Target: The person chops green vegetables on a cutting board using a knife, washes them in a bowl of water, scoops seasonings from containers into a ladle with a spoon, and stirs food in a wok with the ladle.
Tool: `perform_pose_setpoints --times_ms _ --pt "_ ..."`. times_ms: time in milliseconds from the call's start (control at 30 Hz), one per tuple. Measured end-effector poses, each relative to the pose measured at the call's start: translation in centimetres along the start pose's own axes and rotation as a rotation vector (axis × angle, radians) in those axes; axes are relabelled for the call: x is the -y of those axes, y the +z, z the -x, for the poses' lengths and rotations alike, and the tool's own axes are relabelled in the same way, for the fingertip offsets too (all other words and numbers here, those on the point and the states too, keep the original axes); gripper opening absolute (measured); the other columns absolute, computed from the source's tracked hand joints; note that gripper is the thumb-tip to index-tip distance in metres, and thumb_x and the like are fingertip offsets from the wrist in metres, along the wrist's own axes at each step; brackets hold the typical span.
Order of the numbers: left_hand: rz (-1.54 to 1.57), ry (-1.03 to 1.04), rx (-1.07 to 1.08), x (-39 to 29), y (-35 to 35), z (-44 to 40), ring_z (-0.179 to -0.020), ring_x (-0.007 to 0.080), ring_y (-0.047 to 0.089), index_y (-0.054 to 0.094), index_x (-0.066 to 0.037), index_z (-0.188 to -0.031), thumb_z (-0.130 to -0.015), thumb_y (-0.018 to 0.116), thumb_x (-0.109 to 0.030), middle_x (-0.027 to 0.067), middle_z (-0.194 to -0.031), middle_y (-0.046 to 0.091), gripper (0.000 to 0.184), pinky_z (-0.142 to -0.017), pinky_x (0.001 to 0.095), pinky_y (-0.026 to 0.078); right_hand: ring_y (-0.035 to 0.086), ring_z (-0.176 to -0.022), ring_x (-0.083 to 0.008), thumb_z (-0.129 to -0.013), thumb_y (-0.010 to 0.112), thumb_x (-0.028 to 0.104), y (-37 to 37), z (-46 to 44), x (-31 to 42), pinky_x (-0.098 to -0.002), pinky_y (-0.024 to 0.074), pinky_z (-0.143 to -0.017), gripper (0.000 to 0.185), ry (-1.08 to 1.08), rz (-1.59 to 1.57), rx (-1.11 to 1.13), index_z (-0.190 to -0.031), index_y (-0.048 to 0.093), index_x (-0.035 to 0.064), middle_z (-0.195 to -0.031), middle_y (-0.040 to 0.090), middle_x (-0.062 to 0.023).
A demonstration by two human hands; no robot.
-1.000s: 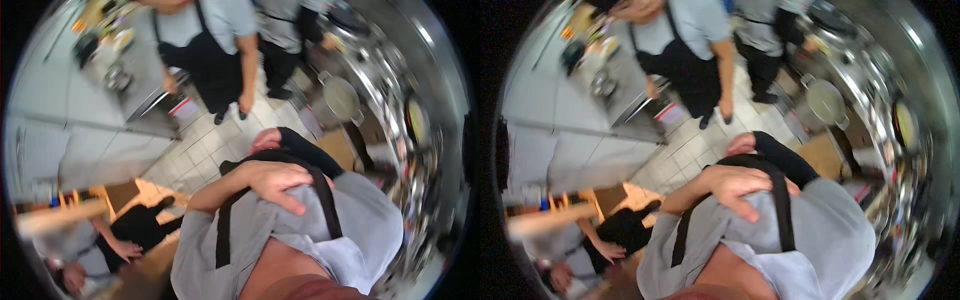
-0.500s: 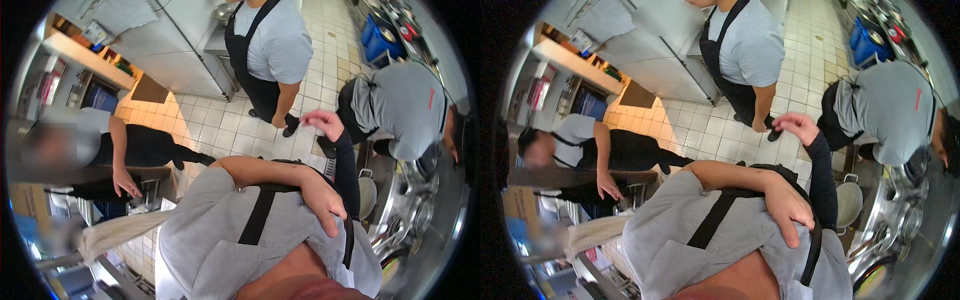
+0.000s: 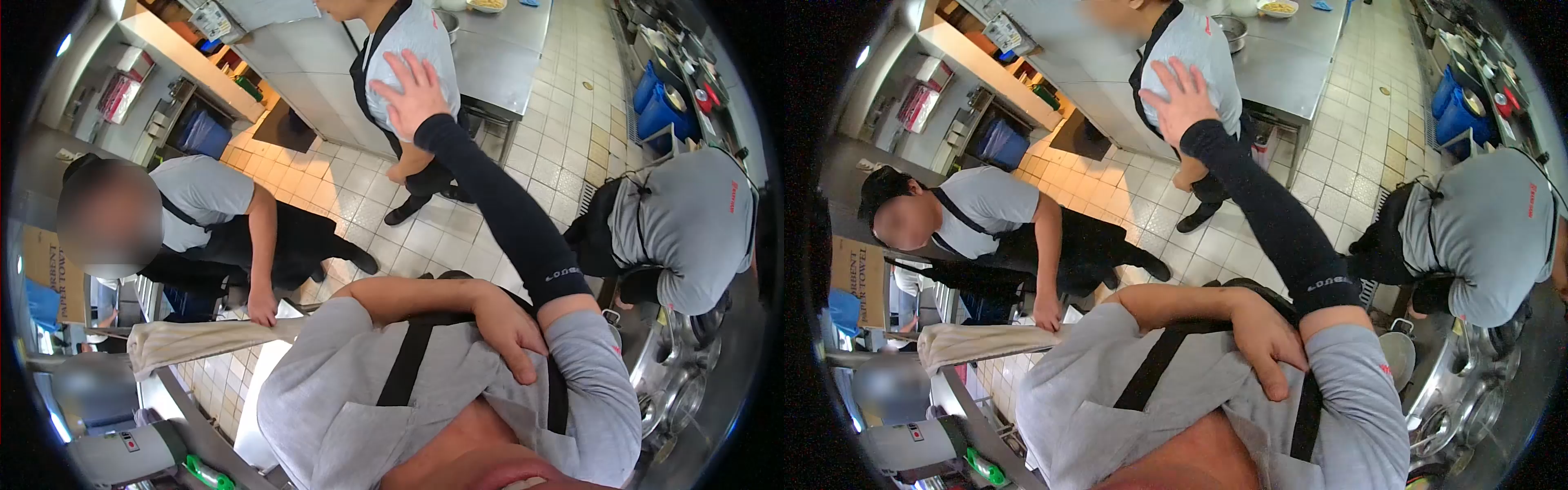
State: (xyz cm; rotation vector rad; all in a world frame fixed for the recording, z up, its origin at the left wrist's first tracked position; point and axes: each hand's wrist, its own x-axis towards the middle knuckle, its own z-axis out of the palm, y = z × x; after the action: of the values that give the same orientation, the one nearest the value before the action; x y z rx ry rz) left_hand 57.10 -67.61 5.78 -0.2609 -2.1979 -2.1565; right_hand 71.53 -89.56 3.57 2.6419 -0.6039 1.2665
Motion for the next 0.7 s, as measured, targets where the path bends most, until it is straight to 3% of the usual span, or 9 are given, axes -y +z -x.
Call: perform_pose_setpoints --times_ms 67,200,433,533,633,700 --pt "0.032 0.057 -0.054 0.3 1.0 1.7 -0.106 0.0342 0.066 0.062 0.01 -0.116 -0.1 0.062 -0.049 0.0261 -0.11 0.07 0.061 -0.091 0.0413 0.05 0.026 -0.148 -0.0402 -0.077 0.071 0.018 1.9 -0.6 2.9 -0.0607 0.0263 -0.117 0.053 0.039 -0.033 0.029 -0.129 0.065 0.0279 -0.16 0.032 -0.0123" --pt "0.162 -0.05 0.109 -1.1 1.6 4.7 -0.11 0.0259 0.065 0.063 0.01 -0.122 -0.102 0.06 -0.047 0.0224 -0.116 0.071 0.06 -0.095 0.0373 0.05 0.022 -0.15 -0.0383 -0.079 0.071 0.021 3.8 -3.2 6.9 -0.0622 0.0225 -0.118 0.053 -0.031 -0.119 0.046 -0.131 0.064 0.0254 -0.16 0.031 -0.0128" --pt "0.222 -0.061 0.163 -1.6 2.7 10.2 -0.108 0.0213 0.065 0.065 0.01 -0.118 -0.103 0.06 -0.043 0.0209 -0.117 0.071 0.055 -0.093 0.0369 0.051 0.024 -0.149 -0.0388 -0.081 0.071 0.023 8.4 -6.4 11.1 -0.0642 0.0297 -0.113 0.051 -0.066 -0.123 0.009 -0.131 0.064 0.0281 -0.16 0.032 -0.0118" --pt "0.184 -0.086 0.138 -2.3 2.3 12.4 -0.108 0.0245 0.066 0.064 0.01 -0.118 -0.102 0.062 -0.042 0.0229 -0.117 0.071 0.055 -0.093 0.0381 0.051 0.033 -0.144 -0.0394 -0.084 0.069 0.019 9.5 -7.4 11.4 -0.0561 0.0367 -0.112 0.046 -0.06 -0.107 0.007 -0.129 0.065 0.026 -0.161 0.029 -0.0117" --pt "0.111 0.032 0.082 -1.8 1.2 13.2 -0.107 0.0299 0.066 0.063 0.011 -0.116 -0.101 0.064 -0.041 0.0263 -0.114 0.07 0.054 -0.092 0.0402 0.051 0.052 -0.129 -0.0387 -0.084 0.066 0.018 10.7 -5.5 9.8 -0.0485 0.0449 -0.106 0.04 -0.036 -0.338 0.006 -0.123 0.069 0.0175 -0.145 0.052 -0.0161" --pt "0.059 0.116 0.059 -0.6 -0.1 13.4 -0.105 0.033 0.067 0.062 0.01 -0.114 -0.1 0.066 -0.04 0.0283 -0.11 0.069 0.053 -0.089 0.0418 0.05 0.07 -0.094 -0.0268 -0.092 0.063 0.023 9.9 -2.1 7.9 -0.0379 0.0553 -0.087 0.023 0.219 -0.607 0.398 -0.107 0.073 0.0093 -0.103 0.073 -0.0128"
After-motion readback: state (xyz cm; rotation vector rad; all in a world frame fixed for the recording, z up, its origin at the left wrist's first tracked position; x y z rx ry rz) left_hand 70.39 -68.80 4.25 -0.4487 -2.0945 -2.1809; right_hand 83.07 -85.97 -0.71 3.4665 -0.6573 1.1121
